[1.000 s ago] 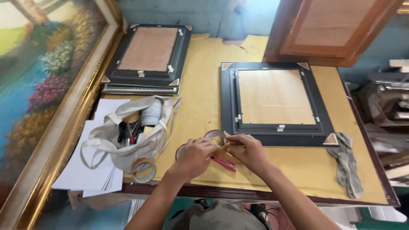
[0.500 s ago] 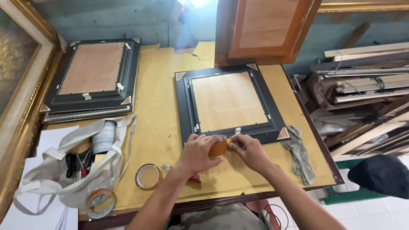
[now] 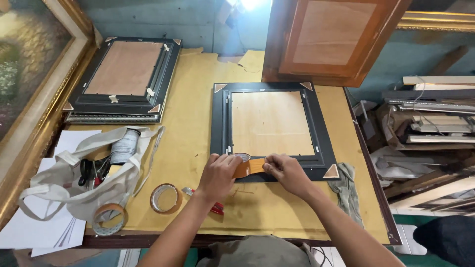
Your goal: Applying brown adhesive tape to the back of a picture frame to seal the backing.
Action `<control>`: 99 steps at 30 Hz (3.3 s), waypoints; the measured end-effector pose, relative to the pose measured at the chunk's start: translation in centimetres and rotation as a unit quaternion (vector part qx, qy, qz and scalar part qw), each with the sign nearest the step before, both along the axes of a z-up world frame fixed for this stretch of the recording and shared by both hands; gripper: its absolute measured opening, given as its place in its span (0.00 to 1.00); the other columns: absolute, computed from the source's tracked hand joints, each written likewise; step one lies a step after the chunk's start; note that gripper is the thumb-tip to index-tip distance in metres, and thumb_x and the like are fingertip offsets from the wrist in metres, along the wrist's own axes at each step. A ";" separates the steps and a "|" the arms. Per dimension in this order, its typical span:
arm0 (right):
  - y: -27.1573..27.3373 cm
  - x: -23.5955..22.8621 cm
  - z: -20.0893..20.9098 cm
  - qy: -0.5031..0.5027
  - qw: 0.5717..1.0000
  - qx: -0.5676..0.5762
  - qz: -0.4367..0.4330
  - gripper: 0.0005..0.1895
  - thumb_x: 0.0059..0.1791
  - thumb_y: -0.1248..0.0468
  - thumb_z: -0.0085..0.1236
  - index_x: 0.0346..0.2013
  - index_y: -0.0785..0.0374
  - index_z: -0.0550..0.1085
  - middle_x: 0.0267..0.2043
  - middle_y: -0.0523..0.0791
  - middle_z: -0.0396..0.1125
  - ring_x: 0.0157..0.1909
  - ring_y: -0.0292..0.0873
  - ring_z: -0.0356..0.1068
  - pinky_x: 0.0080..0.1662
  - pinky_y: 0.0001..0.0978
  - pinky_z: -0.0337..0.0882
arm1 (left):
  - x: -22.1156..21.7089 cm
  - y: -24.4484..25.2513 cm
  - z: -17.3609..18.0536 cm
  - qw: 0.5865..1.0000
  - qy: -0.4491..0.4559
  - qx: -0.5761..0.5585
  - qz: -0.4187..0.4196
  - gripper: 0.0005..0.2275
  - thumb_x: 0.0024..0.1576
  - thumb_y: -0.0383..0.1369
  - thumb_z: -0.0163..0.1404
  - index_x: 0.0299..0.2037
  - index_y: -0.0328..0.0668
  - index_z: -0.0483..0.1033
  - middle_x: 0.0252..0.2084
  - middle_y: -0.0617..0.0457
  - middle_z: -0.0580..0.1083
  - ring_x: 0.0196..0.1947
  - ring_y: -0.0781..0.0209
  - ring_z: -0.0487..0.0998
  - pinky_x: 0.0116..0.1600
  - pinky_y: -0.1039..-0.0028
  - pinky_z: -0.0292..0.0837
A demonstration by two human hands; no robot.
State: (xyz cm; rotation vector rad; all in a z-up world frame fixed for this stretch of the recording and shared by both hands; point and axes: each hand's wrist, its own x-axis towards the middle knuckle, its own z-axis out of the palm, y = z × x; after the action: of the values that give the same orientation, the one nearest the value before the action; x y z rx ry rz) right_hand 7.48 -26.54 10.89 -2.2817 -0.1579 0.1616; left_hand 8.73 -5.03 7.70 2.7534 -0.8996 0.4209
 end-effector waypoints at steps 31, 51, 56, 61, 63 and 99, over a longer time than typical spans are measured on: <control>-15.7 -0.5 -6.6 0.032 0.967 -0.012 -0.253 0.15 0.35 0.50 0.61 0.30 0.52 0.74 0.37 0.47 0.68 0.46 0.51 0.65 0.51 0.40 0.63 | -0.5 4.6 2.3 0.892 0.193 -0.372 0.169 0.06 0.37 0.27 0.52 0.19 0.33 0.68 0.60 0.45 0.56 0.58 0.35 0.55 0.55 0.55 0.59; -15.7 -0.5 -7.0 -0.002 0.960 0.023 -0.280 0.18 0.36 0.57 0.59 0.40 0.49 0.69 0.30 0.38 0.70 0.36 0.36 0.66 0.46 0.33 0.65 | -0.6 3.4 -1.0 0.892 0.191 -0.351 0.212 0.30 0.30 0.33 0.56 0.47 0.49 0.61 0.47 0.48 0.61 0.52 0.47 0.64 0.54 0.63 0.64; -15.7 -0.4 -7.2 -0.001 0.960 0.020 -0.279 0.20 0.36 0.57 0.59 0.42 0.49 0.69 0.31 0.38 0.70 0.36 0.36 0.66 0.46 0.33 0.65 | -0.4 3.3 -0.3 0.891 0.195 -0.345 0.220 0.30 0.31 0.31 0.54 0.49 0.48 0.61 0.49 0.46 0.59 0.54 0.45 0.63 0.55 0.60 0.63; -15.4 -0.5 -6.8 -0.002 0.959 0.027 -0.282 0.20 0.37 0.58 0.59 0.42 0.50 0.69 0.31 0.38 0.70 0.35 0.36 0.66 0.46 0.32 0.64 | -0.5 3.2 1.0 0.886 0.217 -0.337 0.235 0.30 0.33 0.31 0.54 0.50 0.49 0.61 0.50 0.46 0.60 0.54 0.46 0.63 0.55 0.60 0.63; -15.0 -0.5 -6.3 -0.004 0.957 0.032 -0.287 0.20 0.37 0.60 0.59 0.43 0.50 0.70 0.31 0.39 0.70 0.34 0.35 0.66 0.45 0.31 0.65 | -0.4 3.2 1.3 0.881 0.231 -0.331 0.245 0.30 0.34 0.32 0.54 0.52 0.51 0.60 0.51 0.46 0.60 0.55 0.45 0.62 0.56 0.59 0.62; -15.1 0.6 -7.7 -0.057 0.953 0.012 -0.299 0.14 0.41 0.63 0.54 0.41 0.51 0.71 0.32 0.40 0.68 0.34 0.41 0.64 0.42 0.35 0.64 | -0.5 2.3 -0.1 0.880 0.204 -0.342 0.259 0.32 0.33 0.32 0.57 0.53 0.49 0.61 0.48 0.44 0.64 0.52 0.43 0.66 0.54 0.59 0.62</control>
State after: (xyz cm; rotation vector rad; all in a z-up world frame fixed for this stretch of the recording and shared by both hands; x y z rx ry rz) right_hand 8.12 -41.67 3.15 -2.2102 0.4685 -0.2862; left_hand 8.25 -2.70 7.59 2.2233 0.1102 0.1659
